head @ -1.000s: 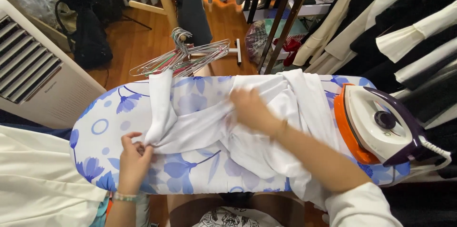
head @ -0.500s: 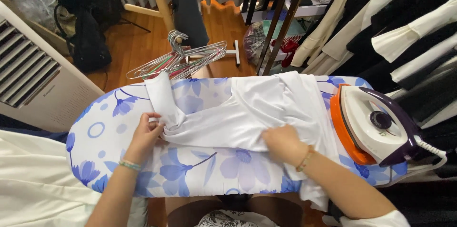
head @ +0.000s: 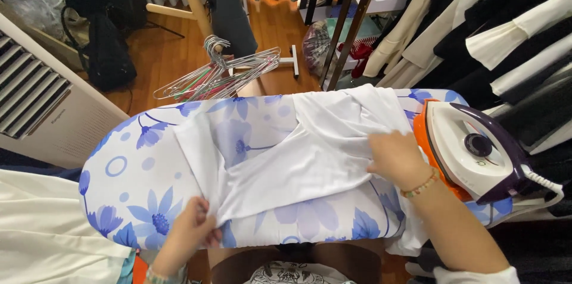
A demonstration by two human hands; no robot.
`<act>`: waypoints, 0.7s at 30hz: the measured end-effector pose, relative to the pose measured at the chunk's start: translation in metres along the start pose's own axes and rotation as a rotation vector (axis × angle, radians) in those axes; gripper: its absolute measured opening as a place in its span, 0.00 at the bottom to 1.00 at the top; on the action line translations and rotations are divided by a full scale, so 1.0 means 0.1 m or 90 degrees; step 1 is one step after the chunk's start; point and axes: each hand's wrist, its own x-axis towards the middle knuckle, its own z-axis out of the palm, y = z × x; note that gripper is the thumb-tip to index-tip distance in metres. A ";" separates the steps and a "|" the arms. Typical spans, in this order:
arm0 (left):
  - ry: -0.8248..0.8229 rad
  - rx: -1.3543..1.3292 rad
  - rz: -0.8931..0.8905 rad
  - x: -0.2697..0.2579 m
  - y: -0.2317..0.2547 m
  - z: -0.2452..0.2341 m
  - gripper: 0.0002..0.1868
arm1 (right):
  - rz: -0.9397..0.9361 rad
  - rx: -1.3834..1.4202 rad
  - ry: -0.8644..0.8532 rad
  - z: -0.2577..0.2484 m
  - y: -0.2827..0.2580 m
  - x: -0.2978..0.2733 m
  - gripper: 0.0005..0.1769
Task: Ironing a white long-sleeved shirt on a floral-patterned ironing board.
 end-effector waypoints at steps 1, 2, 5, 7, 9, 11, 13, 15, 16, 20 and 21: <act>-0.001 0.000 0.000 -0.08 0.06 0.00 0.13 | 0.001 0.000 0.000 -0.26 -0.15 -0.05 0.31; -0.038 0.098 -0.011 -0.17 0.12 -0.01 0.11 | -0.106 0.042 0.001 -0.52 -0.30 -0.11 0.28; 0.012 0.276 0.003 -0.22 0.22 -0.15 0.17 | -0.221 0.033 0.159 -0.59 -0.68 0.17 0.24; 0.101 0.353 0.028 -0.14 0.33 -0.28 0.24 | -0.229 -0.020 0.318 -0.37 -0.88 0.59 0.21; 0.312 0.256 0.156 -0.01 0.49 -0.40 0.18 | -0.219 -0.034 0.541 -0.09 -1.06 1.09 0.16; 0.365 0.263 0.239 0.32 0.46 -0.51 0.19 | -0.224 0.029 0.511 0.03 -1.10 1.28 0.16; 0.418 0.273 0.327 0.62 0.49 -0.63 0.21 | -0.226 0.092 0.486 0.18 -1.10 1.47 0.18; 0.434 0.263 0.402 0.89 0.56 -0.71 0.30 | -0.255 0.161 0.509 0.40 -1.03 1.64 0.14; 0.434 0.264 0.403 0.98 0.65 -0.71 0.30 | -0.254 0.162 0.510 0.41 -0.98 1.68 0.14; 0.401 0.346 0.419 1.28 0.93 -0.63 0.40 | -0.284 0.111 0.605 0.43 -0.83 1.75 0.15; 0.378 0.409 0.380 1.34 0.98 -0.59 0.41 | -0.283 0.101 0.636 0.42 -0.81 1.76 0.20</act>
